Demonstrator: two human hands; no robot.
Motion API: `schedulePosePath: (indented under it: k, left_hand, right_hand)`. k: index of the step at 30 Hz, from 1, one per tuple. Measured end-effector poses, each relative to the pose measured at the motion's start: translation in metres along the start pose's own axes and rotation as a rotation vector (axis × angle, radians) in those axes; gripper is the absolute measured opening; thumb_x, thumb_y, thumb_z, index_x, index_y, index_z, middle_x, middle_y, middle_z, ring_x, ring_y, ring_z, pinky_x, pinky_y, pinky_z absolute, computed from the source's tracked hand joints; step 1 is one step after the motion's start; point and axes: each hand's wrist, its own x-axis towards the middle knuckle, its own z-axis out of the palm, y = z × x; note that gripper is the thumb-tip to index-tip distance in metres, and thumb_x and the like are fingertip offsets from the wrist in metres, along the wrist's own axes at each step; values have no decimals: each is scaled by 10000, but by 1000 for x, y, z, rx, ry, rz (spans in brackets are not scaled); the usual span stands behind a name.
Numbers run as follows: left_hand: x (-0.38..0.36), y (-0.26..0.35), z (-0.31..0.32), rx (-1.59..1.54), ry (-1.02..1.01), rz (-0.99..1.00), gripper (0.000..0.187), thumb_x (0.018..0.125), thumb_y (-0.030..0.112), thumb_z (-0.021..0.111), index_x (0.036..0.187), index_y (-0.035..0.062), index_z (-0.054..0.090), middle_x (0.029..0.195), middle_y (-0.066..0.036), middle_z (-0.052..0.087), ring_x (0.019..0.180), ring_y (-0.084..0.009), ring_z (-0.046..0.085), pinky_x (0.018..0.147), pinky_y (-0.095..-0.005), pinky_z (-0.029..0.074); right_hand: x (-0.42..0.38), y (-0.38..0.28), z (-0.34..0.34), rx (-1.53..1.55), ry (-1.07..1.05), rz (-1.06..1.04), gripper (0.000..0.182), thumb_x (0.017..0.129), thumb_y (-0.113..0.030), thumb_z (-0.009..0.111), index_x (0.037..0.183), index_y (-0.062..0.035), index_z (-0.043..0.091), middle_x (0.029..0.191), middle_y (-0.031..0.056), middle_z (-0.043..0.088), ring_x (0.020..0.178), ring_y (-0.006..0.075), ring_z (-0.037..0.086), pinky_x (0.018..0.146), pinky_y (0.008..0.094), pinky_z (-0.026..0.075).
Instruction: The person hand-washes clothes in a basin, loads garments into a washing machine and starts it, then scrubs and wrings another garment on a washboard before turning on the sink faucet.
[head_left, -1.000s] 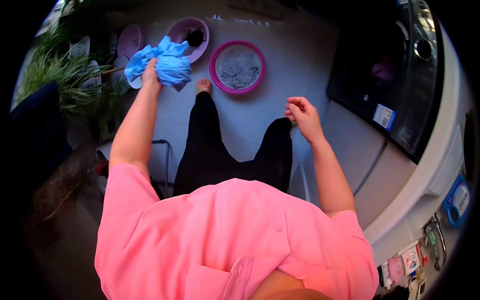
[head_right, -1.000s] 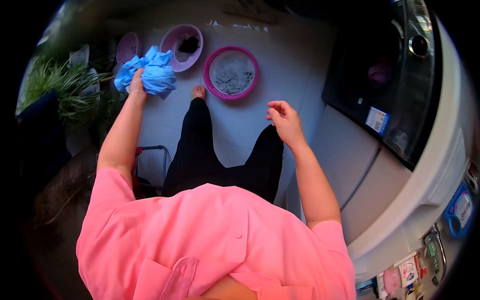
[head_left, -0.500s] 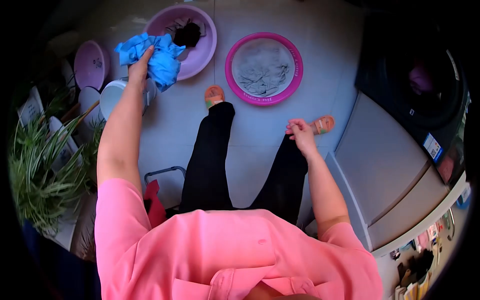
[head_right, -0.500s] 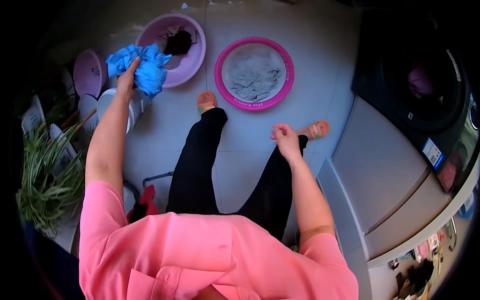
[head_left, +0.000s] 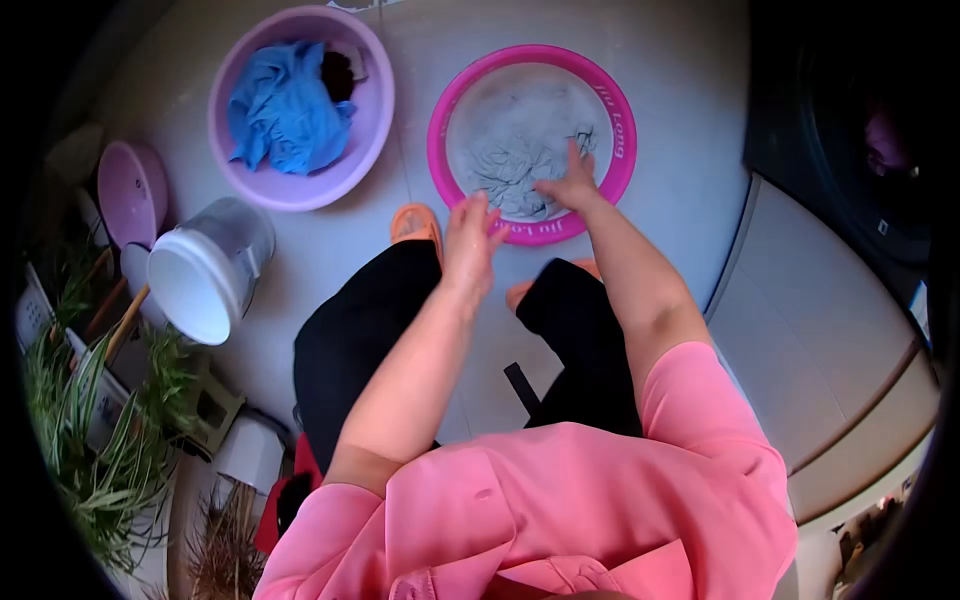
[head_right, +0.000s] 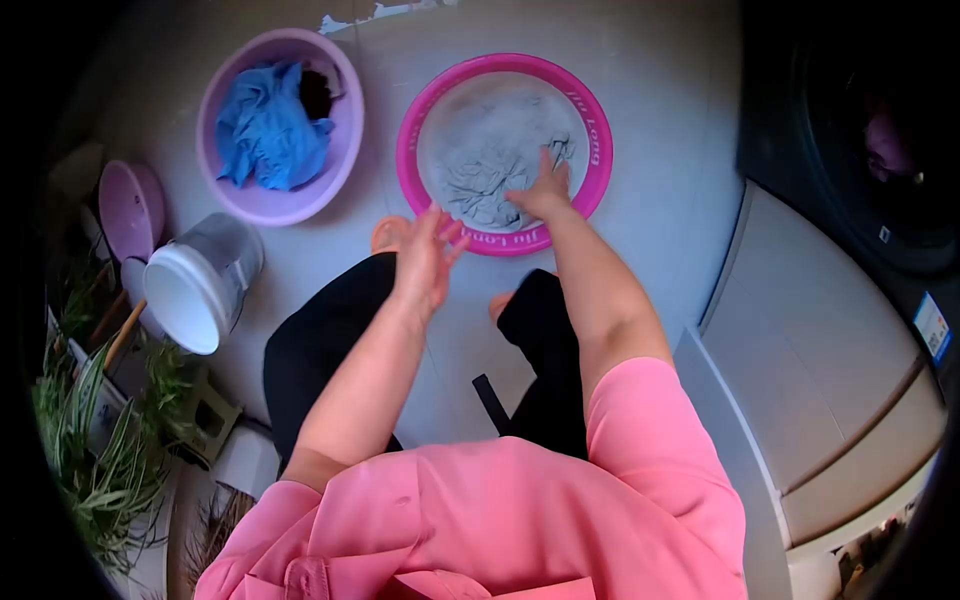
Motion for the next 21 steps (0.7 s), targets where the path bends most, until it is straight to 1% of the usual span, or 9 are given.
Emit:
schedulePosePath:
  k: [3, 7, 10, 12, 13, 14, 15, 18, 21]
  left_hand:
    - [45, -49, 4, 19, 96, -56, 634, 903, 366, 522, 1332, -29, 273, 1323, -192, 341, 1204, -310, 396, 978, -422, 378]
    - [105, -109, 19, -77, 96, -178, 723, 893, 417, 516, 1375, -26, 209, 1376, -208, 284, 1234, -327, 368, 1010, -425, 343]
    - [121, -120, 57, -173, 75, -361, 815, 859, 504, 527, 1381, -28, 196, 1397, -212, 260, 1239, -329, 362, 1021, -431, 325]
    - [119, -112, 78, -437, 9, -495, 882, 810, 628, 501, 1370, 0, 237, 1370, -214, 310, 1212, -330, 392, 1011, -469, 328]
    - [123, -107, 76, -442, 1, -493, 882, 810, 628, 501, 1370, 0, 237, 1370, -214, 310, 1212, -330, 392, 1011, -469, 328]
    - [129, -98, 71, -556, -218, -430, 913, 774, 681, 489, 1374, 34, 250, 1374, -196, 299, 1187, -331, 416, 980, -479, 354]
    - [131, -92, 66, -666, -433, -361, 946, 739, 734, 477, 1377, 69, 263, 1378, -177, 288, 1161, -332, 440, 949, -488, 380]
    - [138, -99, 47, -657, -486, -104, 796, 764, 675, 505, 1301, 97, 393, 1315, -143, 399, 1101, -326, 486, 910, -483, 411]
    - [118, -88, 34, -698, -604, -161, 664, 778, 609, 531, 1177, 79, 498, 1141, -110, 536, 1004, -292, 535, 847, -434, 452]
  right_hand:
    - [-16, -12, 3, -423, -343, -253, 1025, 695, -224, 720, 1448, -175, 27, 1433, 263, 158, 1260, 430, 303, 993, 414, 365]
    - [16, 18, 27, -427, -268, -338, 884, 720, -133, 670, 1434, -150, 148, 1405, 230, 258, 1270, 396, 311, 1000, 400, 358]
    - [55, 26, 25, 455, 398, -296, 685, 705, 23, 541, 1344, -162, 381, 1263, 155, 485, 1188, 336, 440, 962, 366, 392]
    - [41, 10, -10, 487, 246, -319, 638, 703, 26, 533, 1306, -155, 433, 1228, 157, 513, 1161, 348, 462, 952, 363, 400]
    - [34, 4, -21, 521, 86, -338, 596, 701, 30, 525, 1268, -149, 485, 1192, 159, 541, 1134, 359, 484, 942, 360, 409]
    - [18, 0, -25, 366, 200, -598, 474, 693, 14, 538, 1142, -127, 584, 1086, 135, 589, 1039, 359, 532, 869, 379, 454]
    - [-3, -9, -37, 360, 203, -604, 474, 693, 14, 538, 1142, -127, 584, 1086, 135, 589, 1039, 359, 532, 869, 379, 454]
    - [-71, -36, -64, 94, 87, -722, 403, 664, -41, 607, 1057, -134, 611, 964, 111, 587, 930, 320, 562, 778, 393, 482]
    - [-114, -50, -67, -43, 43, -887, 351, 606, -135, 704, 941, -124, 602, 833, 77, 535, 812, 279, 584, 636, 388, 493]
